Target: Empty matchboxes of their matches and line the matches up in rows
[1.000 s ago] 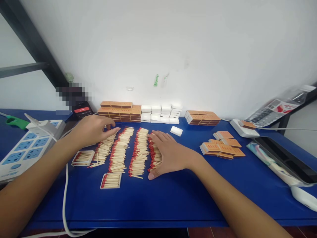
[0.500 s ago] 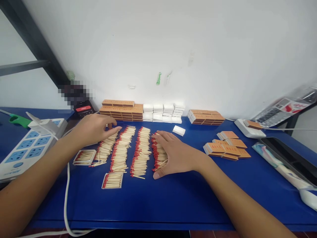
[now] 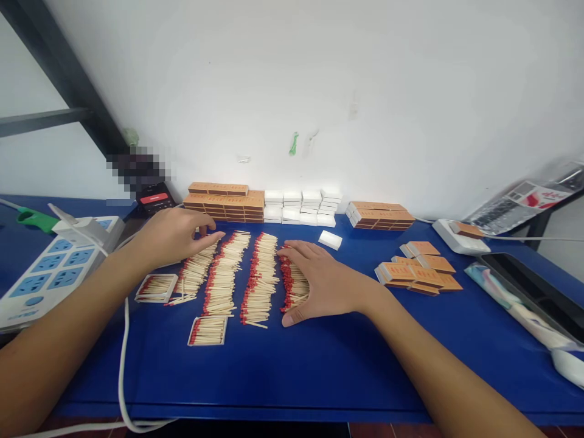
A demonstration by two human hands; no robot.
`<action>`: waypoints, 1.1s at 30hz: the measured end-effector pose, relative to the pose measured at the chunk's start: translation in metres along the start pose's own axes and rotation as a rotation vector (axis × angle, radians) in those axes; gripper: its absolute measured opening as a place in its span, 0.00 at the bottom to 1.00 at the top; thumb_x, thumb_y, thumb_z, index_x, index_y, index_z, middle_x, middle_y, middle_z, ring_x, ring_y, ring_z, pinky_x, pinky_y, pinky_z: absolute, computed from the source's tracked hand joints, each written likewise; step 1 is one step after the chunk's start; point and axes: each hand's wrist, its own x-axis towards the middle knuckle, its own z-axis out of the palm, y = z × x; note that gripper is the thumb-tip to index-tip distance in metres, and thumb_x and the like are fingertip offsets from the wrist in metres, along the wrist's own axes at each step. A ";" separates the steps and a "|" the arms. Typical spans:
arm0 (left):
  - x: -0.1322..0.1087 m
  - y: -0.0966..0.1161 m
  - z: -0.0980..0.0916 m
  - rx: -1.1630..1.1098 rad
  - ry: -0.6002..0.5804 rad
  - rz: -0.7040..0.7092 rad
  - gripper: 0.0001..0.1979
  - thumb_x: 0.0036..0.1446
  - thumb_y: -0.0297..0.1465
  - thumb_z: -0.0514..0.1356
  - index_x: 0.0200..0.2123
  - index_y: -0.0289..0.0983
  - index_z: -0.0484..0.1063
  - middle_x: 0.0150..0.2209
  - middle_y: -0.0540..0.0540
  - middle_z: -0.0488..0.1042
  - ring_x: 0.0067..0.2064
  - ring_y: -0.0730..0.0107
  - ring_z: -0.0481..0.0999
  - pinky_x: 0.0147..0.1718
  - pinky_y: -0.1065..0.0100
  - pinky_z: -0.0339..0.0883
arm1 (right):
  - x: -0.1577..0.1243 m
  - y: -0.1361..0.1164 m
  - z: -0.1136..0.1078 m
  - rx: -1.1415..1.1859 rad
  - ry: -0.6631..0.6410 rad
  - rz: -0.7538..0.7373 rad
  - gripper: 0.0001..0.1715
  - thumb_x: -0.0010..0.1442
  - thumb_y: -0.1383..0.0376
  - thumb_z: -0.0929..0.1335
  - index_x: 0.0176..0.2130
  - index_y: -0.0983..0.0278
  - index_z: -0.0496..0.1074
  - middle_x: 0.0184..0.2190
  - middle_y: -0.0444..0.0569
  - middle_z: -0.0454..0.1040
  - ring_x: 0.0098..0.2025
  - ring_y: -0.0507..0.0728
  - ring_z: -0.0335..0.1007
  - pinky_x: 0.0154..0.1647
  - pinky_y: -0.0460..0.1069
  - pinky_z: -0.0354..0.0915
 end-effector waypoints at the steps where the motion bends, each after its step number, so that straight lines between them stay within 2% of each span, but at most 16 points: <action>1: 0.000 0.000 0.000 0.002 -0.001 -0.002 0.20 0.67 0.47 0.57 0.41 0.38 0.81 0.36 0.43 0.85 0.37 0.56 0.82 0.33 0.62 0.62 | 0.000 0.001 0.000 0.002 0.005 -0.007 0.79 0.44 0.32 0.77 0.79 0.52 0.44 0.80 0.51 0.39 0.79 0.78 0.35 0.77 0.72 0.46; 13: 0.000 0.001 0.000 0.003 0.004 -0.011 0.20 0.67 0.46 0.57 0.41 0.38 0.81 0.36 0.43 0.85 0.37 0.56 0.82 0.32 0.62 0.63 | -0.004 -0.001 -0.004 -0.001 0.001 -0.012 0.77 0.45 0.32 0.77 0.79 0.53 0.46 0.80 0.53 0.42 0.79 0.78 0.38 0.77 0.71 0.48; 24: 0.000 0.002 -0.002 0.014 -0.009 -0.014 0.20 0.67 0.46 0.57 0.42 0.38 0.82 0.36 0.42 0.85 0.38 0.55 0.82 0.33 0.61 0.64 | -0.008 -0.001 -0.008 0.072 -0.029 -0.032 0.81 0.43 0.33 0.78 0.79 0.48 0.38 0.81 0.50 0.34 0.79 0.80 0.35 0.75 0.74 0.48; 33: 0.000 0.003 -0.003 0.020 -0.006 -0.023 0.20 0.67 0.47 0.58 0.42 0.38 0.82 0.36 0.43 0.85 0.37 0.56 0.82 0.33 0.61 0.63 | -0.012 -0.003 -0.009 0.051 -0.020 -0.043 0.81 0.44 0.34 0.78 0.79 0.49 0.38 0.81 0.50 0.33 0.79 0.79 0.32 0.76 0.73 0.46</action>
